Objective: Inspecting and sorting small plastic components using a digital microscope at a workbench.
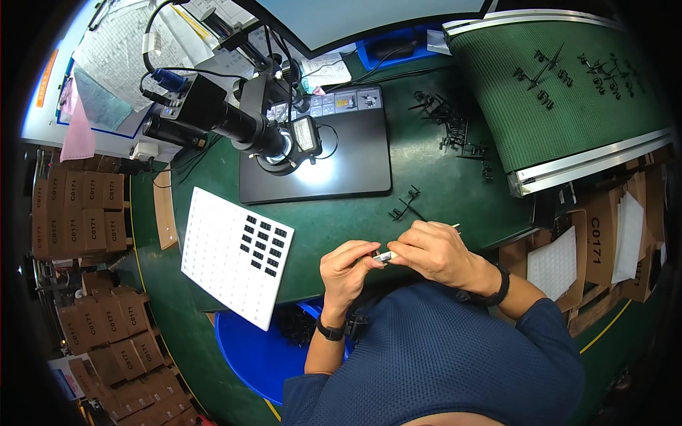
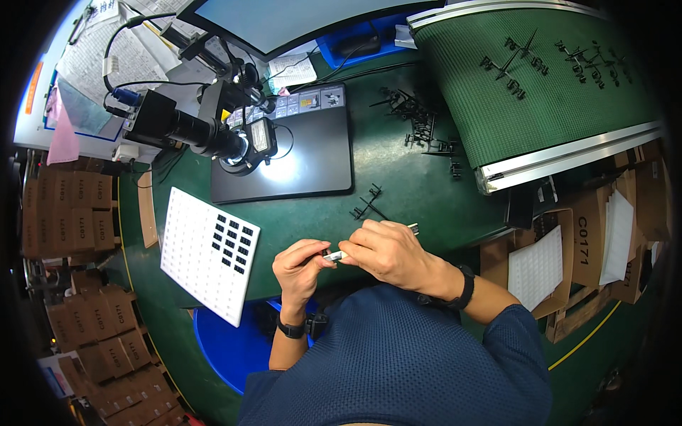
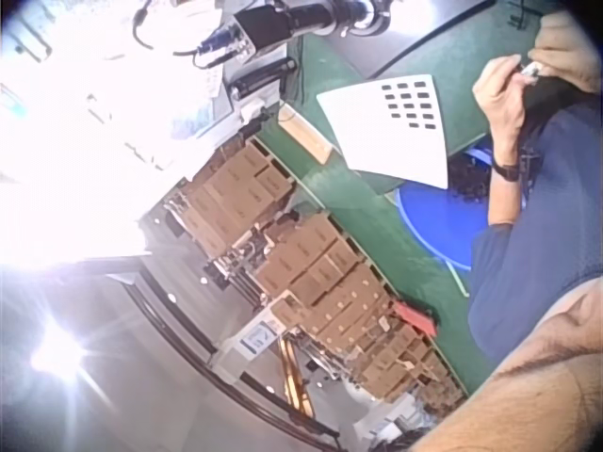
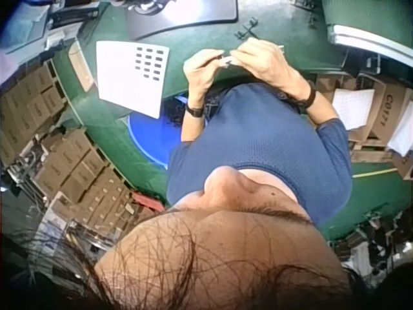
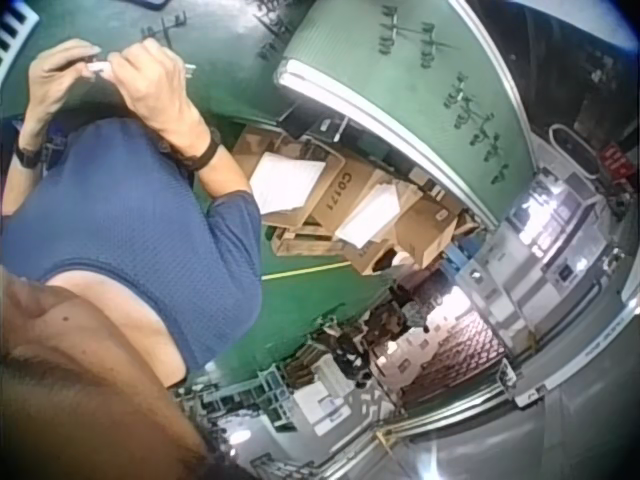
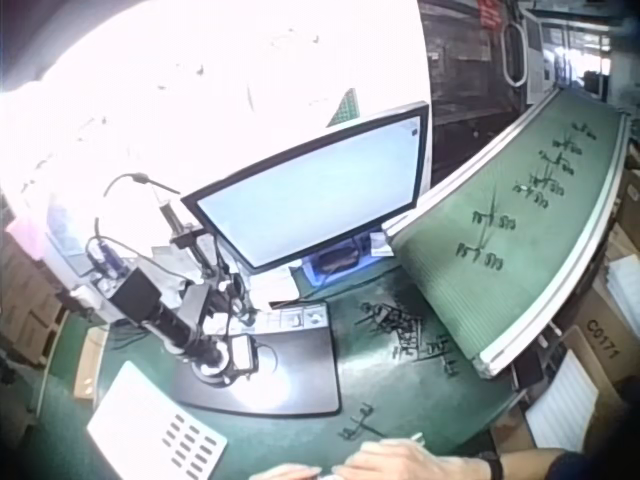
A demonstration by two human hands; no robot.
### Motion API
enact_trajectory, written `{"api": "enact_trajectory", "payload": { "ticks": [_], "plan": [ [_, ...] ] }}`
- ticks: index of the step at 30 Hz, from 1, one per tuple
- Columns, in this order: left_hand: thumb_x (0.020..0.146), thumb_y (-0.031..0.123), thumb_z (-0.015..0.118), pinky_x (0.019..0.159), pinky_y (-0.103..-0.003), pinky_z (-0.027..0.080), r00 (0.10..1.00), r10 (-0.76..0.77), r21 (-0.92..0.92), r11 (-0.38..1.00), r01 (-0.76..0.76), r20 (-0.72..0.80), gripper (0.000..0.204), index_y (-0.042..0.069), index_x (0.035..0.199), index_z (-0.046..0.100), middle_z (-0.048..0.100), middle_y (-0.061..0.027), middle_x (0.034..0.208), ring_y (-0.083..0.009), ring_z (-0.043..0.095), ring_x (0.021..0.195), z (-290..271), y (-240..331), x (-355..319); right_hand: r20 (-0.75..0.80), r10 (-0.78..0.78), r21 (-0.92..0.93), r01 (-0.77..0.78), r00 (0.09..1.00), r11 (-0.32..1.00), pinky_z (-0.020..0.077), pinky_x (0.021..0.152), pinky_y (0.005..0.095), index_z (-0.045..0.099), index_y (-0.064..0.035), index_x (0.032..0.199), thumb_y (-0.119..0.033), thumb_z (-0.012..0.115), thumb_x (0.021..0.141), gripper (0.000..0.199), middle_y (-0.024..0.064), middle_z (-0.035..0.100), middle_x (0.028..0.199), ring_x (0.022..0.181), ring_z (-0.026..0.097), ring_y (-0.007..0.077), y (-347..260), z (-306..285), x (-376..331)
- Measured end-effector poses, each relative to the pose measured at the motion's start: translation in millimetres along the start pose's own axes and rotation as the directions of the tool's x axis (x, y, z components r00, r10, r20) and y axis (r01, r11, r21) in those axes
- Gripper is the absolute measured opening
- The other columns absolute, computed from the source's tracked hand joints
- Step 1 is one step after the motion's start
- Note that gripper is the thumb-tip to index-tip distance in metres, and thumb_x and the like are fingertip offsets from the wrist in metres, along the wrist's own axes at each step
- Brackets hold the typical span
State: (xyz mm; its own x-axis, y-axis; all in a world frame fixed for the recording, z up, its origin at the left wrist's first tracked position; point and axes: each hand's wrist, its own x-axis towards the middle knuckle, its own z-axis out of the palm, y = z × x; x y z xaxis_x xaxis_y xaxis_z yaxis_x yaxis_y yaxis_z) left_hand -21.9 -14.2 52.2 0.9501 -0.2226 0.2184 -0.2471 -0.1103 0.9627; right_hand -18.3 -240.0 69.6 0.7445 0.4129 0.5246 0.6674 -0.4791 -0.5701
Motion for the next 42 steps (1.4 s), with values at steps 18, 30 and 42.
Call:
{"api": "enact_trajectory", "payload": {
  "ticks": [18,30,42],
  "plan": [
    [0.097,0.003,0.075,0.082,-0.029,0.058,0.935,-0.31,-0.219,0.938,0.27,-0.172,0.024,-0.006,0.119,0.073,0.076,-0.0142,0.102,-0.0197,0.073,0.089,-9,-31,17,-0.16,0.108,-0.11,-0.126,0.981,0.986,0.0508,0.061,0.0339,0.075,-0.0014,0.099,-0.018,0.082,0.085,0.022,0.0046,0.069,0.086,0.071,0.063,0.0207,13,-2,-13],
    [0.076,0.019,0.093,0.091,-0.041,0.053,0.865,-0.028,0.439,0.853,0.283,-0.502,0.041,-0.002,0.109,0.081,0.072,-0.0239,0.103,-0.032,0.07,0.097,-62,-101,124,-0.108,0.191,-0.051,-0.197,0.976,0.979,0.0521,0.062,0.0353,0.074,0.0008,0.1,-0.013,0.083,0.084,0.023,0.0075,0.069,0.085,0.072,0.063,0.0237,18,5,-34],
    [0.079,0.02,0.091,0.076,-0.038,0.052,0.858,0.087,0.495,0.844,0.206,-0.506,0.036,-0.009,0.091,0.073,0.072,-0.0163,0.079,-0.0236,0.063,0.072,-74,-123,129,-0.15,0.23,-0.035,-0.237,0.962,0.971,0.056,0.069,0.0369,0.074,-0.0034,0.099,-0.016,0.082,0.086,0.02,0.0062,0.07,0.087,0.079,0.067,0.0251,24,4,-43]
  ]
}}
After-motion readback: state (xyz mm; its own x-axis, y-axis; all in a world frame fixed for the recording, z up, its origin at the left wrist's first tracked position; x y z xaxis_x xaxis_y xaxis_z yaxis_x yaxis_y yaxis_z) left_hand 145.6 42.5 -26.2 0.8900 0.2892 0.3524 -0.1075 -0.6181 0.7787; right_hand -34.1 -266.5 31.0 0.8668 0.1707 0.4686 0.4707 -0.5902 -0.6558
